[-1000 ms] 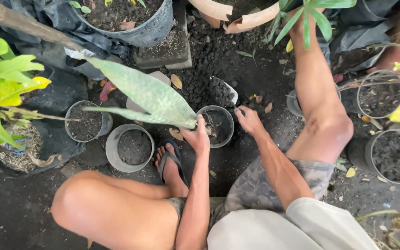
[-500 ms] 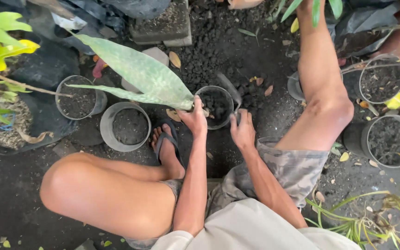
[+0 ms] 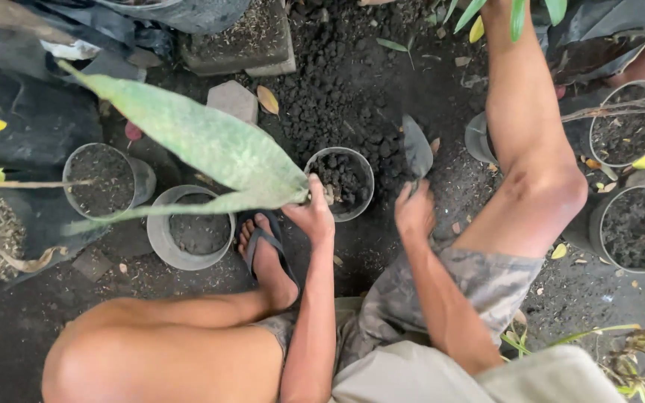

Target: Loosening and aerating soil in a plant pot using hands and a small trowel

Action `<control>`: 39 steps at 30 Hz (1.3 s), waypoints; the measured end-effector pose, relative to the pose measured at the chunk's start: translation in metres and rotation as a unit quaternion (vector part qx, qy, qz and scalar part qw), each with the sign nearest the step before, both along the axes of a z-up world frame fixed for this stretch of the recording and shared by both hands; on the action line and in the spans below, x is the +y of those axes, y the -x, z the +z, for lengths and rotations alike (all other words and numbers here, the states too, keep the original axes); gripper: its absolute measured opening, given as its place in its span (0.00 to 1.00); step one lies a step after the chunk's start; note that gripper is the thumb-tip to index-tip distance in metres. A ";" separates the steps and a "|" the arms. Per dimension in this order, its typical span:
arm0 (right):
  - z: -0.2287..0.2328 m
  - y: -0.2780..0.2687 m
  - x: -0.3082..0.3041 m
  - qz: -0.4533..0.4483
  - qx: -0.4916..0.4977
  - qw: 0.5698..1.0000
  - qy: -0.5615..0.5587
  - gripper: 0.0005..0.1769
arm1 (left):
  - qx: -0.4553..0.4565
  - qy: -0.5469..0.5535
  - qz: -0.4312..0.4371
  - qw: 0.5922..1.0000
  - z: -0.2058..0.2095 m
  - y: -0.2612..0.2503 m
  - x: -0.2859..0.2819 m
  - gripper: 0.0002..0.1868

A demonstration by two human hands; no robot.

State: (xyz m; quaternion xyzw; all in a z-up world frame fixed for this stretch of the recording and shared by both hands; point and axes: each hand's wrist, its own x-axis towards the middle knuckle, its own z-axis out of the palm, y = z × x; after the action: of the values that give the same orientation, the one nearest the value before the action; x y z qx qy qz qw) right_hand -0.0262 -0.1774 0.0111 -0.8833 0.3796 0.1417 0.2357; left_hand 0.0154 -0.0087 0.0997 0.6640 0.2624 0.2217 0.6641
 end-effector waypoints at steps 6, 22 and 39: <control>-0.120 0.064 0.023 -0.007 -0.001 0.976 0.219 0.28 | -0.026 -0.013 -0.001 1.000 -0.002 -0.005 0.000 0.14; 0.081 0.019 -0.023 -0.119 0.064 0.920 -0.368 0.24 | -0.062 0.013 -0.030 0.998 0.028 -0.014 0.002 0.09; 0.070 0.008 -0.018 -0.121 0.135 0.868 -0.462 0.24 | -0.075 0.005 -0.051 0.996 0.034 -0.013 -0.002 0.05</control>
State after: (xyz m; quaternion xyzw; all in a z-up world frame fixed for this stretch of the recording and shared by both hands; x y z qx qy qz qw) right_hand -0.0347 -0.1954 0.0810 -0.5925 0.4032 0.3894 0.5785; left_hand 0.0280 -0.0110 0.1336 0.6547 0.1790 0.2350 0.6958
